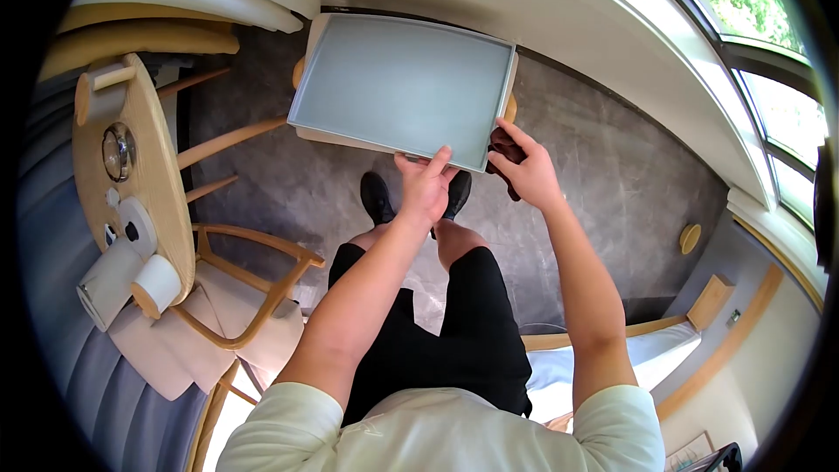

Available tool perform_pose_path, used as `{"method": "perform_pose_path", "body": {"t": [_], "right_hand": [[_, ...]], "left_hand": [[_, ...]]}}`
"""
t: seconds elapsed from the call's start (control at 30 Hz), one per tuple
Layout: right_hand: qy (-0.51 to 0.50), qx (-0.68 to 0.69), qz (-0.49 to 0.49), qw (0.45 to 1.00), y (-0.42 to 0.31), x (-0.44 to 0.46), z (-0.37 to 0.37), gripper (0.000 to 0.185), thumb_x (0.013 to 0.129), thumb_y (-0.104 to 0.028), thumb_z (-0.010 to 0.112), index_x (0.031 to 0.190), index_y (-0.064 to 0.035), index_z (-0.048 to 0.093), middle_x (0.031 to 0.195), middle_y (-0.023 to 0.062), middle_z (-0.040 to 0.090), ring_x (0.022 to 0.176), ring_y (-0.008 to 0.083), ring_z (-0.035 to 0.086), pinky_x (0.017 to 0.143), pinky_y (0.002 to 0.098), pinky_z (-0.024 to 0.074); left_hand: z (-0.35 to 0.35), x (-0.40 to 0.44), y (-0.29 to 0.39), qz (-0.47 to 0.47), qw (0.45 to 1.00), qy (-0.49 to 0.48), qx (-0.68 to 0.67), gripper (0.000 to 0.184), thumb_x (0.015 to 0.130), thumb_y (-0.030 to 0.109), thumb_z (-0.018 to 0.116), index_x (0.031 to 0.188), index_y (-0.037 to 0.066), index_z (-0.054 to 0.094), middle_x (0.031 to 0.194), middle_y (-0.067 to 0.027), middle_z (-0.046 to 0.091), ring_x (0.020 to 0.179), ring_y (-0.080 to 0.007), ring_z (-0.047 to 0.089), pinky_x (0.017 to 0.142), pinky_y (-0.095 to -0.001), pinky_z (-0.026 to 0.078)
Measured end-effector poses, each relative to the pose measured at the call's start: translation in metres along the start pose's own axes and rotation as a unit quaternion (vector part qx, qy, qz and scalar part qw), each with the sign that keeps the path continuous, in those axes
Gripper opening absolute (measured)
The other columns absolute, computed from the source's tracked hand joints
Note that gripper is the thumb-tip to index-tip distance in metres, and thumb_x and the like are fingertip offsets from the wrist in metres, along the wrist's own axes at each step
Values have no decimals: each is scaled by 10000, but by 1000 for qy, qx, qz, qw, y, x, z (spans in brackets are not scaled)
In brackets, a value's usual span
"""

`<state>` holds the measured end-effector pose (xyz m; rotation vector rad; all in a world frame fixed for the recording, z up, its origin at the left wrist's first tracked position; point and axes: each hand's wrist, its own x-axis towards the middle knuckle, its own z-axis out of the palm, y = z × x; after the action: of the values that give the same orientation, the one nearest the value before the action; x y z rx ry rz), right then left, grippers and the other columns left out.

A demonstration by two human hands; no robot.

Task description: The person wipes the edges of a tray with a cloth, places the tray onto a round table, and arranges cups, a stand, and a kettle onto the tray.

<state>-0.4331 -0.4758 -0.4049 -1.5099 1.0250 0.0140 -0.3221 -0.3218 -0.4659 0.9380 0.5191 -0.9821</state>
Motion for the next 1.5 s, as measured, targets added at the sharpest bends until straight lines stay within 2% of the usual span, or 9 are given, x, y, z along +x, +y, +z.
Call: {"method": "perform_pose_path", "body": {"t": [0.3, 0.6, 0.8, 0.97, 1.1, 1.2, 1.33, 1.43, 1.5], "right_hand": [[36, -59, 32, 997, 6, -32, -42, 542, 885, -110, 748, 1405, -41, 614, 1174, 98, 727, 1071, 183, 678, 962, 323, 534], [39, -18, 17, 999, 9, -26, -37, 530, 890, -116, 765, 1396, -48, 624, 1146, 89, 726, 1028, 173, 676, 934, 323, 545], [34, 41, 14, 999, -14, -4, -19, 543, 895, -146, 802, 1400, -54, 626, 1157, 78, 728, 1008, 159, 677, 899, 319, 558], [32, 35, -37, 998, -40, 3, -11, 541, 904, -140, 808, 1407, -63, 627, 1157, 79, 730, 1011, 151, 668, 905, 312, 553], [-21, 95, -28, 995, -66, -4, -11, 464, 958, -117, 739, 1408, -77, 632, 1155, 77, 731, 1015, 149, 667, 919, 311, 547], [-85, 113, -5, 990, -98, -15, -12, 384, 1007, -87, 659, 1391, -77, 645, 1143, 64, 736, 1003, 141, 666, 907, 309, 547], [-110, -10, -127, 986, -148, -37, -12, 326, 997, -53, 633, 1316, -96, 687, 1086, 76, 762, 986, 218, 703, 878, 339, 564], [-55, -147, -349, 924, -178, -50, -11, 270, 957, -87, 671, 1223, -107, 713, 1075, 102, 757, 1030, 347, 695, 917, 421, 550], [-36, -147, -370, 917, -208, -62, -10, 243, 964, -88, 660, 1200, -114, 715, 1056, 98, 755, 1027, 348, 696, 914, 433, 538]], "left_hand": [[-20, 35, -40, -11, 999, 36, 16, 634, 961, -85, 650, 1458, 164, 343, 1413, -100, 525, 1269, -268, 594, 1054, -523, 542], [-31, 60, -70, -7, 998, 49, 46, 627, 981, -50, 638, 1472, 120, 286, 1491, -127, 435, 1307, -267, 534, 1070, -488, 528], [-45, 58, -60, -112, 974, 104, 165, 414, 1021, 77, 657, 1373, 45, 440, 1282, -114, 639, 1061, -216, 659, 953, -377, 572], [-70, 52, -34, -113, 925, 25, 362, 394, 1048, 137, 648, 1368, -35, 496, 1253, -155, 636, 1163, -235, 650, 1013, -358, 552], [-25, 23, 29, 210, 909, -13, 360, 402, 974, 123, 734, 1331, -2, 596, 1229, -92, 709, 1029, -173, 653, 910, -358, 527], [23, 6, 94, 267, 882, -179, 344, 598, 925, 139, 789, 1460, 38, 544, 1378, -105, 671, 1254, -216, 624, 1081, -383, 465], [85, -29, 178, 202, 759, -377, 491, 880, 807, 200, 896, 1562, 77, 461, 1479, -101, 616, 1428, -239, 521, 1184, -392, 391], [117, -61, 219, 111, 726, -425, 530, 1018, 708, 212, 957, 1586, 123, 448, 1484, -94, 617, 1404, -248, 548, 1201, -391, 386], [130, -79, 236, 108, 697, -416, 573, 976, 727, 175, 937, 1578, 129, 462, 1464, -94, 634, 1357, -242, 586, 1177, -389, 413]]}}
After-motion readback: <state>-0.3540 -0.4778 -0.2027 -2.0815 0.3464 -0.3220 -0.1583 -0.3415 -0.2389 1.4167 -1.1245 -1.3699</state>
